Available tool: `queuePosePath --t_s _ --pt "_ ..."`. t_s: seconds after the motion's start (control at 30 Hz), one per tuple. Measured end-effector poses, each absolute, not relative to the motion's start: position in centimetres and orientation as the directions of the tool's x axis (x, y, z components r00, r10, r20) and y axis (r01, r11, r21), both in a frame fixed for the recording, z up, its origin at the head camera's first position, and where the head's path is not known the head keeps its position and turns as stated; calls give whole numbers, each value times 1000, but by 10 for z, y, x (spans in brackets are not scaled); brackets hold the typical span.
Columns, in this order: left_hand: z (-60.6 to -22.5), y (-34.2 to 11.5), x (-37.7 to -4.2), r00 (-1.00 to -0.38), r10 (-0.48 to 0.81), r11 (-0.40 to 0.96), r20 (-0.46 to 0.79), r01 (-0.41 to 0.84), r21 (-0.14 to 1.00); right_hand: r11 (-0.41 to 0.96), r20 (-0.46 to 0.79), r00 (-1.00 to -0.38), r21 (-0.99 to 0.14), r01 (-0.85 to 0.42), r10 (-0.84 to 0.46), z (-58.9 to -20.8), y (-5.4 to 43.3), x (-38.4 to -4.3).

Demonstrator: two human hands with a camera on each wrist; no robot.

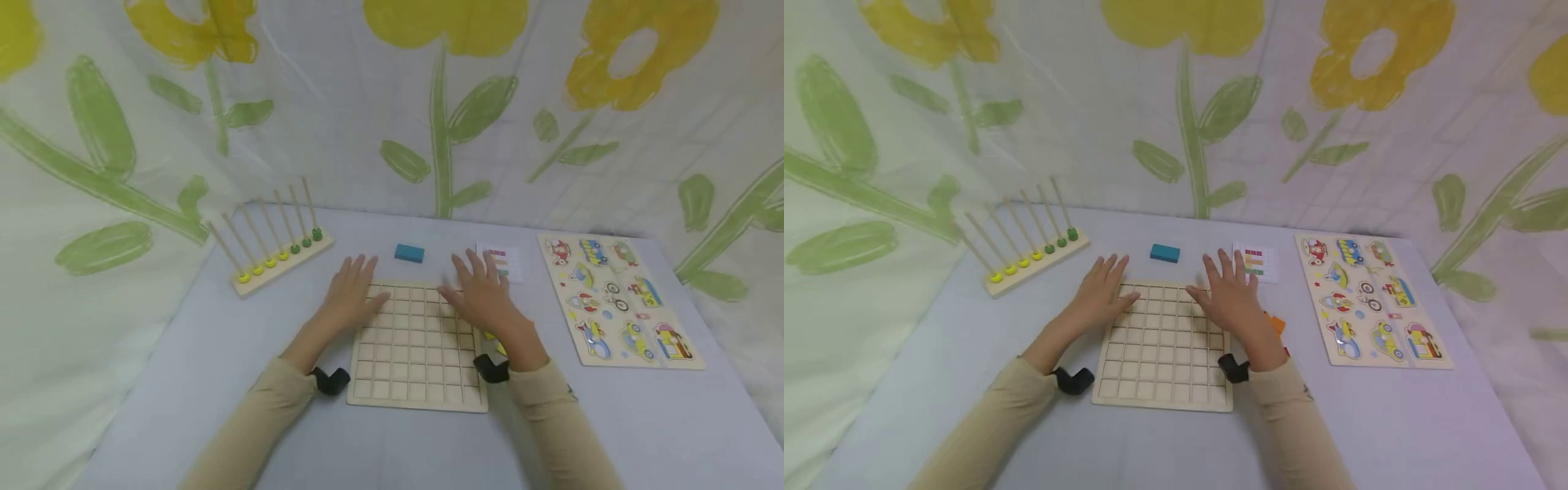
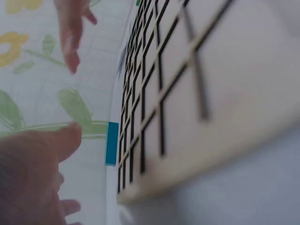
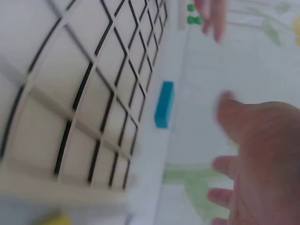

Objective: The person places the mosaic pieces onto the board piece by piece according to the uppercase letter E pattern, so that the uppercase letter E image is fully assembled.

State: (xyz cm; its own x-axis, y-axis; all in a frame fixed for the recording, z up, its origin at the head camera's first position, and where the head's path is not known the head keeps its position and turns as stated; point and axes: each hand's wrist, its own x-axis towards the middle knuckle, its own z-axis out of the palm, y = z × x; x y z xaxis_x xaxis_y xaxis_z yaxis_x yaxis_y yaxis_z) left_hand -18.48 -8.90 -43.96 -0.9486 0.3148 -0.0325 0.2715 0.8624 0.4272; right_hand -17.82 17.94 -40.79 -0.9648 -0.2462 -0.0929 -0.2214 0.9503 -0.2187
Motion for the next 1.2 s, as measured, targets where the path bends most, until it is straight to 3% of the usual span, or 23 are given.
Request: queuePosePath --t_s 0.13,0.27,0.57,1.0,1.2 --pt "-450 -111 -154 -911 409 800 -60 326 504 930 -70 -949 -231 -284 -307 -402 212 -151" --pt "-464 -122 -135 -874 485 763 -43 398 510 903 -151 -918 -295 -313 -367 -402 239 -131" --pt "-482 -123 -124 -882 466 759 75 442 478 888 -178 -901 -323 -326 -396 -423 253 -127" --pt "-485 -127 -129 -882 452 769 135 462 443 831 -20 -907 -412 -375 -420 -424 240 -134" --pt "-487 -127 -129 -880 447 760 162 469 450 763 63 -863 -437 -476 -502 -424 213 -140"
